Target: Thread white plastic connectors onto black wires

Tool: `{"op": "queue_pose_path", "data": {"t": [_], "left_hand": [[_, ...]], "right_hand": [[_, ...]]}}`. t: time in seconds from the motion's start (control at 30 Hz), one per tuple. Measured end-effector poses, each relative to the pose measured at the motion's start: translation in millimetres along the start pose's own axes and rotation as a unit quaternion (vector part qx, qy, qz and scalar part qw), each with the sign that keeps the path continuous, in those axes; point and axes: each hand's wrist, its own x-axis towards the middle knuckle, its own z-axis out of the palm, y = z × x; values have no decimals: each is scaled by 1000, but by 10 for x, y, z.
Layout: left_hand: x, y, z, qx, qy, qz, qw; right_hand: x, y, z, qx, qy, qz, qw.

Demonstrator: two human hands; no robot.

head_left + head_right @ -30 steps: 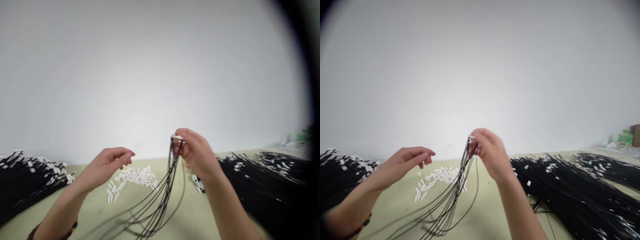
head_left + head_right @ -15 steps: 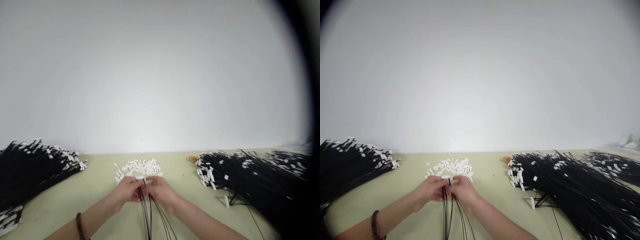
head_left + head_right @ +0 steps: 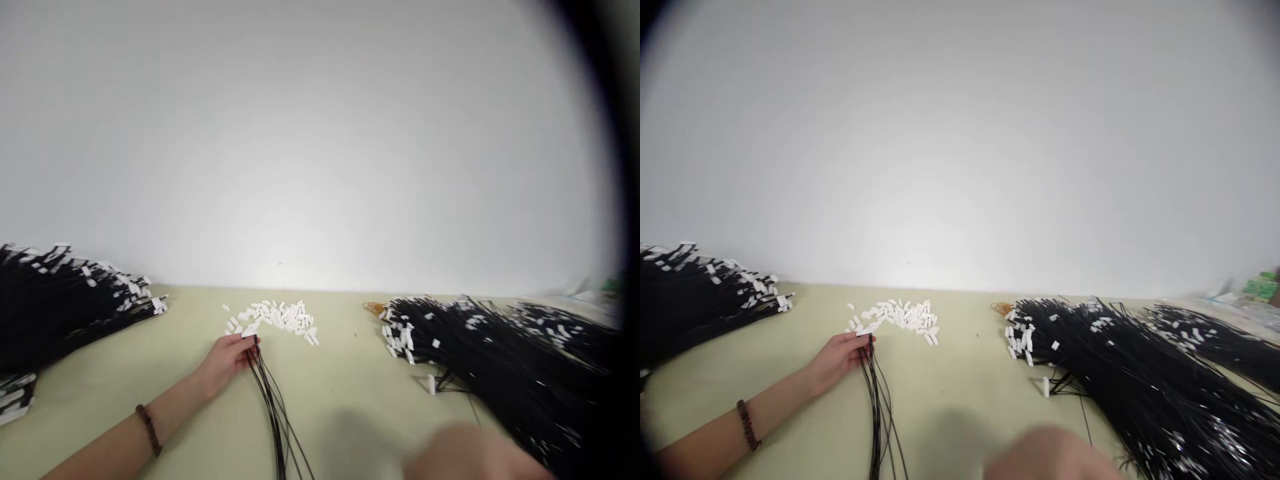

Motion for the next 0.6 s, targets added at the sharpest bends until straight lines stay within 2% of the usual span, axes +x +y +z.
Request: {"op": "queue_pose_path", "data": {"t": [0.07,0.1,0.13,0.17,0.2,0.27,0.33,0.5,0.6], "left_hand": [[-20,-3,16,31,-11,17,999],[-28,-2,22,48,-16,22,998],[-34,1,26,61,-21,24,998],[-37,4,28,70,-26,24,997],[-38,7,29,74,-27,24,997],[-30,14,29,77,-22,27,996],[-17,23,33,76,-21,23,997],[-18,76,81,79,-55,-14,995],[-59,116,123,140,-75,-5,987]], "right_hand": [[387,-27,-231,-17,37,-11,999],[626,-31,-325,-58,124,-21,990],[869,-24,-396,-114,229,-24,966],[1096,-4,-441,-173,337,-23,925],[1291,28,-461,-185,368,-24,911],[1555,120,-445,-198,399,-34,895],[1658,229,-395,-203,400,-51,892],[1655,429,-353,-106,425,-118,891],[1696,493,-415,-59,430,-109,894]]}}
